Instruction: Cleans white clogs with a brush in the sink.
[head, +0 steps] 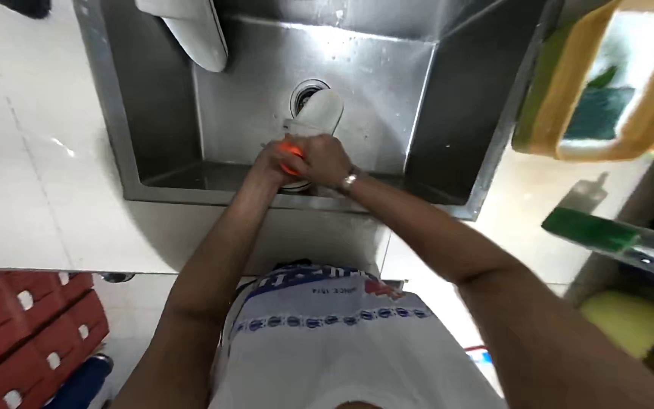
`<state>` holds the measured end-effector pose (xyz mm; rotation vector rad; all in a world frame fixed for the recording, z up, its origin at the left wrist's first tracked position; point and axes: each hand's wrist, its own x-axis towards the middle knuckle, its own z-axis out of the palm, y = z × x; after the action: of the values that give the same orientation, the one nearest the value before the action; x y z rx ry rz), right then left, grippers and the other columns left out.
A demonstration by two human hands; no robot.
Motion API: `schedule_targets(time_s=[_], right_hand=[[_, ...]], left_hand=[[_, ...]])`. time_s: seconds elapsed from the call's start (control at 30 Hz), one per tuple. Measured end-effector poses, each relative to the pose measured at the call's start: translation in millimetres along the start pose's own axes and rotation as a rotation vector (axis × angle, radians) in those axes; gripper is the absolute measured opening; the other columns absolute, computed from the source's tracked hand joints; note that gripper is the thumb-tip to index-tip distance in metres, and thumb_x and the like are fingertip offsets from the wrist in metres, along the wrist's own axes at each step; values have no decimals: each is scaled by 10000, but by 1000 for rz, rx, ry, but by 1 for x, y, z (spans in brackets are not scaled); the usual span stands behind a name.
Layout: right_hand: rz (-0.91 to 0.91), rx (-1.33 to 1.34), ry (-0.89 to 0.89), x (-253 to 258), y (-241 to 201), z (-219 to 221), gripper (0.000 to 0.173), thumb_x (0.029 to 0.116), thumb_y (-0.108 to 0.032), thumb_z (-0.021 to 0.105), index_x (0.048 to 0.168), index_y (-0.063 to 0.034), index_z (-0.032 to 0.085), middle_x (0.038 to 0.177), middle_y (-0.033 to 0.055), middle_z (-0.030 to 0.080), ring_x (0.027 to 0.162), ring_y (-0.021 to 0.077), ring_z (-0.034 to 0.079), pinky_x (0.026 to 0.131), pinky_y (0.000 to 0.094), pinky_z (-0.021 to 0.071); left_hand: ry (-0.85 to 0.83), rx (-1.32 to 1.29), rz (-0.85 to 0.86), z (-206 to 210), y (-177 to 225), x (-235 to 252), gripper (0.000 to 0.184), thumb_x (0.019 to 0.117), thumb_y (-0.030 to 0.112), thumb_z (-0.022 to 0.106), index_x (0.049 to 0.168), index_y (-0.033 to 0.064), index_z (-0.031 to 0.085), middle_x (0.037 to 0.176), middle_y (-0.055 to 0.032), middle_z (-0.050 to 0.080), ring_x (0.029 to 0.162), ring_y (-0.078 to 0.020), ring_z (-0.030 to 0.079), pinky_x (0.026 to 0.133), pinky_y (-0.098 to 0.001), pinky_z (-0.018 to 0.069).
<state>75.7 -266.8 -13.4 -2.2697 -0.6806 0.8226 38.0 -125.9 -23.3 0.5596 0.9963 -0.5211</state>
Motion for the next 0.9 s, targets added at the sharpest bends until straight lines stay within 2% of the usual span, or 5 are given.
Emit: schedule_targets(time_s=[0.1, 0.3, 0.47, 0.67, 0.9], right_hand=[[97, -157, -304, -21, 84, -25, 587, 1041, -543, 488, 946, -12, 719, 854, 195, 705, 871, 395, 707, 783, 636, 534], [91, 50, 29, 6, -18, -11, 486, 1051, -433, 519, 992, 3, 726, 868, 191, 717, 864, 363, 716, 797, 582, 557], [225, -361, -401, -15, 101, -33, 567, 1046, -512, 513, 1011, 14, 721, 980, 274, 708, 995, 484, 686, 839, 686, 508], [420, 448, 688, 16, 97, -103, 407, 1079, -374, 511, 927, -40, 685, 753, 31, 657, 662, 107, 648, 683, 339, 572], [545, 74, 548, 55, 86, -107, 521, 1029, -537, 537, 1187, -73, 715, 1096, 173, 732, 1066, 341, 696, 947, 582, 516]], left_hand=[[131, -30, -101, 5, 0, 14, 385, 1104, 336, 415, 1397, 88, 447, 1176, -144, 627, 990, -242, 675, 823, -412, 599], [74, 29, -66, 0, 1, 7, 315, 1102, 320, 286, 1052, 135, 536, 826, -21, 617, 710, -105, 626, 627, -269, 558], [191, 39, -99, 2, -1, 25, 415, 1096, 341, 452, 1421, 84, 447, 1220, -146, 627, 1025, -239, 669, 850, -405, 586], [148, 138, -94, -4, 21, 31, 396, 1110, 370, 407, 1369, 84, 493, 1127, -98, 663, 974, -181, 683, 849, -336, 588], [249, 221, -33, 19, 37, 87, 371, 1104, 269, 435, 1406, 60, 480, 1232, -127, 617, 1047, -192, 639, 889, -350, 558]])
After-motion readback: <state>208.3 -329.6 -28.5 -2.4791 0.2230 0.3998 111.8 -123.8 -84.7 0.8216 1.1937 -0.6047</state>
